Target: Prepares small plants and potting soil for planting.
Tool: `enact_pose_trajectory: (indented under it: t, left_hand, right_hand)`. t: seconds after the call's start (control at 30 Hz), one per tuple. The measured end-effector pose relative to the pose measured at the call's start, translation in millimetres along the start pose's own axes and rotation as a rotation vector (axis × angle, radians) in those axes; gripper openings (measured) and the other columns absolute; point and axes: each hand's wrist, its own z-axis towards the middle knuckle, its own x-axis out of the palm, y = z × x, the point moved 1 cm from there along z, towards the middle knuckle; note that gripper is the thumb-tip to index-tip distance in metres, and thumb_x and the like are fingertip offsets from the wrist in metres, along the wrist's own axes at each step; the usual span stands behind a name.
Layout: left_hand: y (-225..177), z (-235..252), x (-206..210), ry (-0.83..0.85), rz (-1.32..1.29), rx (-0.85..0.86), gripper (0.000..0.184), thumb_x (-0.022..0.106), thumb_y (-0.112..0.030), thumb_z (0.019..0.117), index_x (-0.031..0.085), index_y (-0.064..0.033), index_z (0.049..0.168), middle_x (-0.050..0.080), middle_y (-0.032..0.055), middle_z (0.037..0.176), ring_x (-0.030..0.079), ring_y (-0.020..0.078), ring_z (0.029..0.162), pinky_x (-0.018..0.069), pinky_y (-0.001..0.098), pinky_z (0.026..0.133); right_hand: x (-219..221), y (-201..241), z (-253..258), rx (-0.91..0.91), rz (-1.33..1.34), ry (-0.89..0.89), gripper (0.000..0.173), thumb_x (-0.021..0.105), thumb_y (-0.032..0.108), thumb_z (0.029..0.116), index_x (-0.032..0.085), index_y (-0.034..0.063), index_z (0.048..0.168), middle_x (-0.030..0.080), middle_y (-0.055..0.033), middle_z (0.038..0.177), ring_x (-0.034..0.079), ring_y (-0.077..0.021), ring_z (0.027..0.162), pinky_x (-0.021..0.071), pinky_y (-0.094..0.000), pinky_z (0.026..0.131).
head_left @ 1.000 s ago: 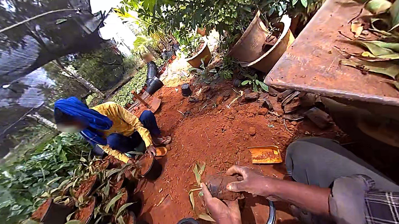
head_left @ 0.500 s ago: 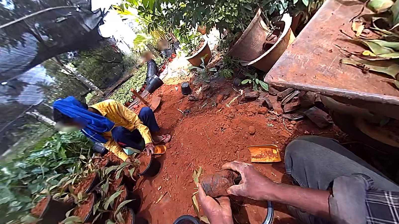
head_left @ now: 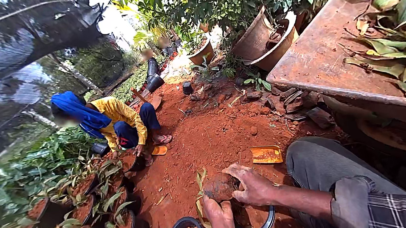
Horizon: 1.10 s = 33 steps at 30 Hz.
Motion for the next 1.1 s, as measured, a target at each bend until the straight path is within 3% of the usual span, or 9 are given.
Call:
enact_pose_trajectory:
  t: [0.4, 0.53, 0.63, 0.73, 0.8, 0.93, 1.1]
  left_hand:
    - [0, 0, 2, 0.057, 0.008, -0.017, 0.032, 0.036, -0.026, 0.1102, 0.051, -0.0042, 0.129, 0.061, 0.0163, 0.112, 0.063, 0.0277, 0.098, 0.0565, 0.0462, 0.081]
    - [-7, -25, 12, 0.097, 0.084, 0.017, 0.035, 0.031, -0.020, 0.1111, 0.045, -0.0008, 0.137, 0.057, 0.0178, 0.121, 0.059, 0.0255, 0.103, 0.0520, 0.0404, 0.089]
    - [-2, -11, 9, 0.081, 0.015, -0.051, 0.030, 0.035, -0.022, 0.1096, 0.053, -0.0033, 0.125, 0.062, 0.0165, 0.109, 0.064, 0.0271, 0.095, 0.0569, 0.0434, 0.080]
    - [-1, -6, 8, 0.079, -0.027, -0.063, 0.030, 0.035, -0.024, 0.1096, 0.053, -0.0039, 0.124, 0.062, 0.0161, 0.107, 0.064, 0.0275, 0.094, 0.0571, 0.0443, 0.078]
    - [-1, -5, 6, 0.071, -0.054, -0.047, 0.030, 0.034, -0.024, 0.1097, 0.052, -0.0043, 0.125, 0.061, 0.0160, 0.108, 0.064, 0.0277, 0.095, 0.0572, 0.0443, 0.079]
    - [-2, -3, 1, 0.038, -0.063, -0.028, 0.031, 0.032, -0.027, 0.1101, 0.051, -0.0058, 0.123, 0.060, 0.0149, 0.104, 0.063, 0.0262, 0.091, 0.0569, 0.0434, 0.076]
    - [-5, -6, 1, 0.031, -0.029, -0.020, 0.030, 0.032, -0.026, 0.1103, 0.051, -0.0059, 0.122, 0.060, 0.0142, 0.101, 0.064, 0.0258, 0.088, 0.0577, 0.0430, 0.073]
  right_hand:
    - [-1, 2, -4, -0.127, -0.078, -0.167, 0.055, 0.067, 0.017, 0.0867, 0.060, 0.0028, 0.139, 0.061, -0.0195, 0.134, 0.058, -0.0310, 0.127, 0.0463, -0.0437, 0.108]
    - [1, 1, -6, -0.220, -0.116, -0.266, 0.053, 0.067, 0.014, 0.0834, 0.063, 0.0006, 0.135, 0.063, -0.0214, 0.131, 0.060, -0.0338, 0.124, 0.0495, -0.0447, 0.104]
    - [3, -1, -6, -0.265, -0.139, -0.349, 0.051, 0.067, 0.014, 0.0813, 0.066, 0.0014, 0.131, 0.065, -0.0202, 0.127, 0.062, -0.0322, 0.121, 0.0516, -0.0427, 0.102]
    - [4, -3, -6, -0.277, -0.134, -0.398, 0.047, 0.068, 0.016, 0.0825, 0.067, 0.0013, 0.127, 0.066, -0.0197, 0.125, 0.064, -0.0305, 0.119, 0.0529, -0.0412, 0.100]
    - [-1, -3, -5, -0.274, -0.105, -0.369, 0.045, 0.070, 0.020, 0.0851, 0.067, 0.0016, 0.126, 0.066, -0.0195, 0.124, 0.064, -0.0296, 0.117, 0.0530, -0.0404, 0.100]
    - [-19, -4, 1, -0.266, 0.031, -0.078, 0.053, 0.072, 0.032, 0.0916, 0.061, 0.0052, 0.136, 0.062, -0.0174, 0.133, 0.060, -0.0274, 0.122, 0.0472, -0.0419, 0.106]
    - [-23, -9, 4, -0.414, 0.021, -0.044, 0.035, 0.059, 0.006, 0.0944, 0.069, 0.0088, 0.128, 0.060, -0.0176, 0.137, 0.057, -0.0293, 0.129, 0.0464, -0.0437, 0.108]
